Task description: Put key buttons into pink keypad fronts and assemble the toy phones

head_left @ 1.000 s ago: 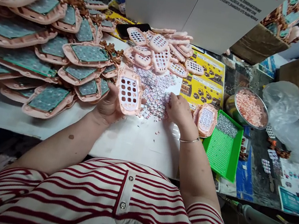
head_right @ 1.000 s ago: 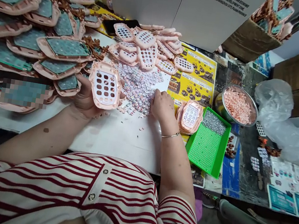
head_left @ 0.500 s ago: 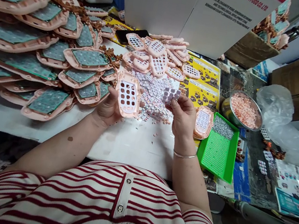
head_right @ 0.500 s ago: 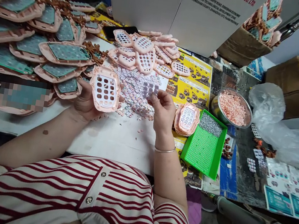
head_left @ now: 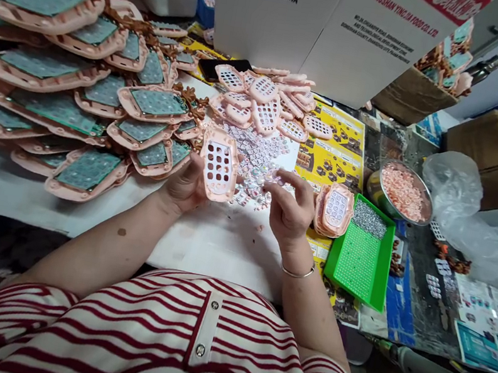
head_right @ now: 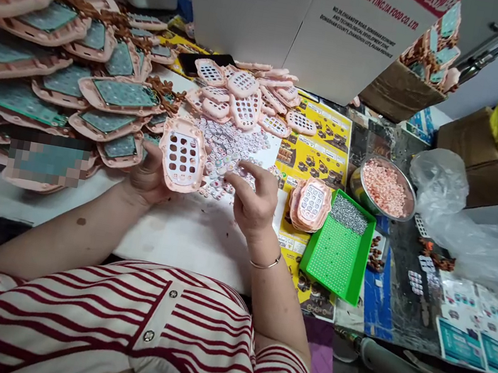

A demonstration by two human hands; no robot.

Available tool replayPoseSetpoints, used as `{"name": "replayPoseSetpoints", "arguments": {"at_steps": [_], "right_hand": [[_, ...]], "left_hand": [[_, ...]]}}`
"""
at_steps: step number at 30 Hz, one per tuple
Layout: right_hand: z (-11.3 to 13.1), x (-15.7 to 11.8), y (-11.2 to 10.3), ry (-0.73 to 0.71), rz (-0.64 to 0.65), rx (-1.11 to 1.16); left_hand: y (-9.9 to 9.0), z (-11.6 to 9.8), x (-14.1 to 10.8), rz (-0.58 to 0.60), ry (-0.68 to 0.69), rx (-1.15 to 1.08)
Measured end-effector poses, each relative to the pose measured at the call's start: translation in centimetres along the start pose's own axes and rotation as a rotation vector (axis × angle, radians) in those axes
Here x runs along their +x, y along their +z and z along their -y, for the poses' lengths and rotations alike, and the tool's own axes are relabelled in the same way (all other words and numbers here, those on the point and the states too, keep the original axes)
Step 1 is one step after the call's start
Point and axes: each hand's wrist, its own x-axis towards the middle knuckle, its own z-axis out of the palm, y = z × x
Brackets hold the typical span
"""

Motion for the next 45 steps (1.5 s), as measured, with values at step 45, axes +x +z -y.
{"name": "replayPoseSetpoints", "arguments": {"at_steps": [45], "right_hand": [[5.0, 2.1, 0.0, -0.134, 0.484, -0.140]], "left_hand": [[0.2, 0.7, -0.3, 0.071, -0.199, -0.069]]}}
